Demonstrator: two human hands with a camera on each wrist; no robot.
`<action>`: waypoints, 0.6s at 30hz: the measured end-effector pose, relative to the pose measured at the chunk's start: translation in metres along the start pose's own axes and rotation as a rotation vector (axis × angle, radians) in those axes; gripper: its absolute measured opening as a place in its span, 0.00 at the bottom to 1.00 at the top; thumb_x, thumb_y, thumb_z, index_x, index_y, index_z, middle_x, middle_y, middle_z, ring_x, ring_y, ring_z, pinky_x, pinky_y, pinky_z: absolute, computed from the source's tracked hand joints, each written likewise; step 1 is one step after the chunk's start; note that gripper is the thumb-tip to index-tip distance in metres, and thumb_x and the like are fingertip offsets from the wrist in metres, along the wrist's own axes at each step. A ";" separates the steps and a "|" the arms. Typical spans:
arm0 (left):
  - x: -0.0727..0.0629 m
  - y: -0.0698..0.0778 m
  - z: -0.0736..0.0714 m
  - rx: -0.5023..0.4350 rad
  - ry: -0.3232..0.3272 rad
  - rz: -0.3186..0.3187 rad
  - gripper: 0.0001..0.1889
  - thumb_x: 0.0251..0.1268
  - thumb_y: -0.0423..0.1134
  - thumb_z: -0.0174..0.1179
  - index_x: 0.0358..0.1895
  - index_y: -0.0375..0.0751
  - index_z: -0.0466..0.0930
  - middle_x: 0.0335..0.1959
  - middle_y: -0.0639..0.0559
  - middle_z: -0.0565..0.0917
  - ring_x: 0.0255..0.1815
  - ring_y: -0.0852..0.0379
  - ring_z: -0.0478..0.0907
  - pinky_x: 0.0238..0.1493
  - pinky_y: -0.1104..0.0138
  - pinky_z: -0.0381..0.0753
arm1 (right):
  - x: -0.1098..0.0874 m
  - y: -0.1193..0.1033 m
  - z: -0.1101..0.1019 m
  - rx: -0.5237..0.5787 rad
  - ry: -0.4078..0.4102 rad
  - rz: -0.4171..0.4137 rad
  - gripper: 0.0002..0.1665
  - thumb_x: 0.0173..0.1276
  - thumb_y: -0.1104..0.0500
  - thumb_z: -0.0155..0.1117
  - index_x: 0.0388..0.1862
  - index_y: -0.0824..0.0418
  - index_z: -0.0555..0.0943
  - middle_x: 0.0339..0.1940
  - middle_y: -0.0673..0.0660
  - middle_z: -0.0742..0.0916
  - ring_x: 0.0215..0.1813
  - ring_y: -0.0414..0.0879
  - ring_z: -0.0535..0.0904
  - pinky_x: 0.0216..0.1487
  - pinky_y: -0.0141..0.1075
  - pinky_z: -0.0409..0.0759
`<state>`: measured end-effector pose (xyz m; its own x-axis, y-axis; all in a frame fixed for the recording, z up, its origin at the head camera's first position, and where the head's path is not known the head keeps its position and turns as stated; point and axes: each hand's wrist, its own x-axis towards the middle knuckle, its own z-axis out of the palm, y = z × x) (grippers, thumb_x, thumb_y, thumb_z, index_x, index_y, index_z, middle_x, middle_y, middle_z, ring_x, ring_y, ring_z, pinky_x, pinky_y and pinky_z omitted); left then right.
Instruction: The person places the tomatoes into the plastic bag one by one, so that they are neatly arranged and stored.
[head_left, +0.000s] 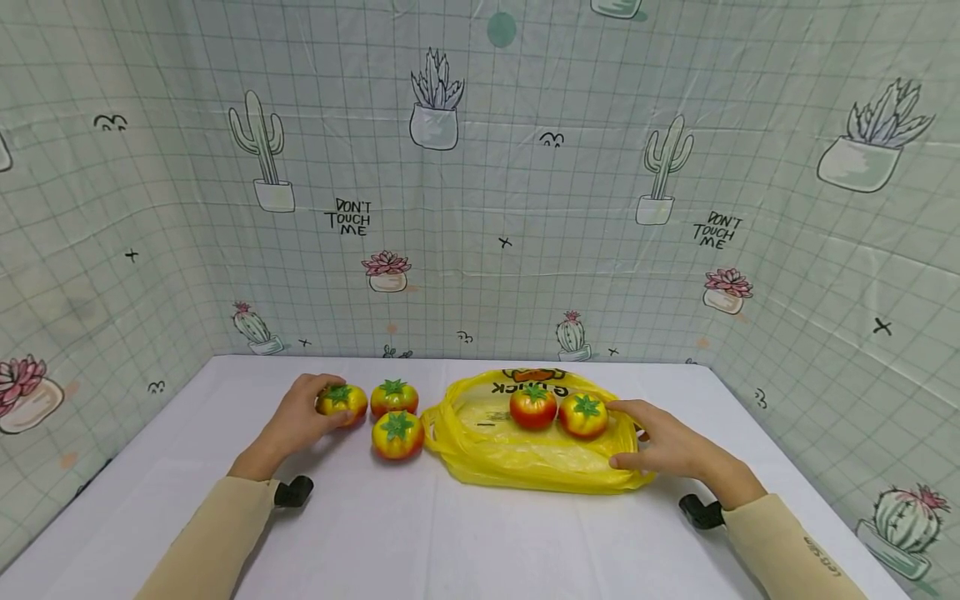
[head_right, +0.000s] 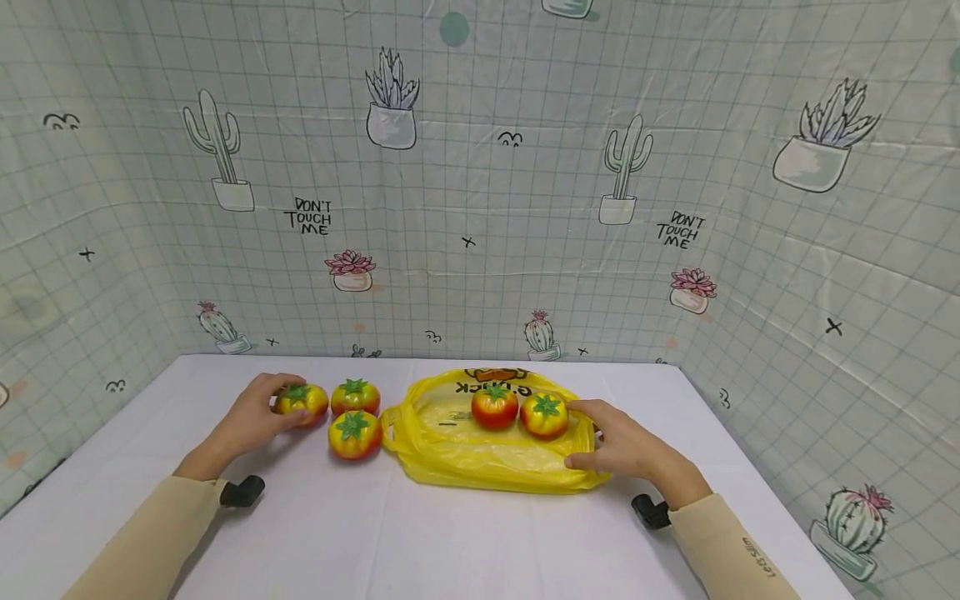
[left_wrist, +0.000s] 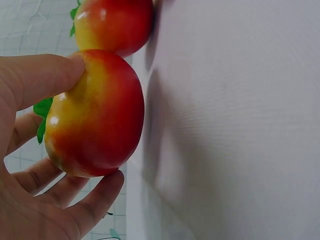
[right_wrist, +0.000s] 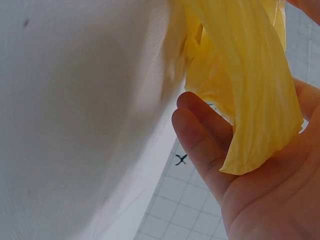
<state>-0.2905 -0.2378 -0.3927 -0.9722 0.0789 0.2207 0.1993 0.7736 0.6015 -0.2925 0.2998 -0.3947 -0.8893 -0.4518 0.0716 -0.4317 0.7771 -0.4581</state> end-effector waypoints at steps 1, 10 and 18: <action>0.000 0.000 -0.001 -0.003 0.003 0.003 0.25 0.59 0.41 0.66 0.59 0.36 0.72 0.56 0.33 0.67 0.53 0.37 0.68 0.59 0.42 0.67 | 0.000 0.000 0.000 -0.002 0.000 -0.001 0.48 0.53 0.42 0.72 0.68 0.61 0.66 0.66 0.64 0.71 0.63 0.60 0.69 0.53 0.50 0.77; -0.002 0.005 -0.009 -0.015 0.034 0.046 0.26 0.59 0.39 0.65 0.60 0.35 0.71 0.55 0.34 0.67 0.52 0.38 0.67 0.56 0.43 0.70 | 0.000 0.000 0.000 -0.006 -0.001 0.004 0.48 0.54 0.42 0.72 0.68 0.61 0.66 0.66 0.64 0.71 0.63 0.60 0.69 0.53 0.51 0.77; -0.003 0.015 -0.010 -0.030 0.051 0.069 0.26 0.60 0.40 0.65 0.60 0.35 0.71 0.55 0.35 0.67 0.54 0.38 0.67 0.57 0.44 0.71 | 0.000 0.001 0.000 -0.012 0.001 -0.001 0.48 0.54 0.42 0.72 0.68 0.61 0.66 0.66 0.64 0.71 0.62 0.60 0.69 0.53 0.51 0.77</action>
<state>-0.2839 -0.2327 -0.3770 -0.9485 0.0992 0.3008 0.2705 0.7479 0.6062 -0.2929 0.3002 -0.3952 -0.8890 -0.4520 0.0732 -0.4343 0.7818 -0.4475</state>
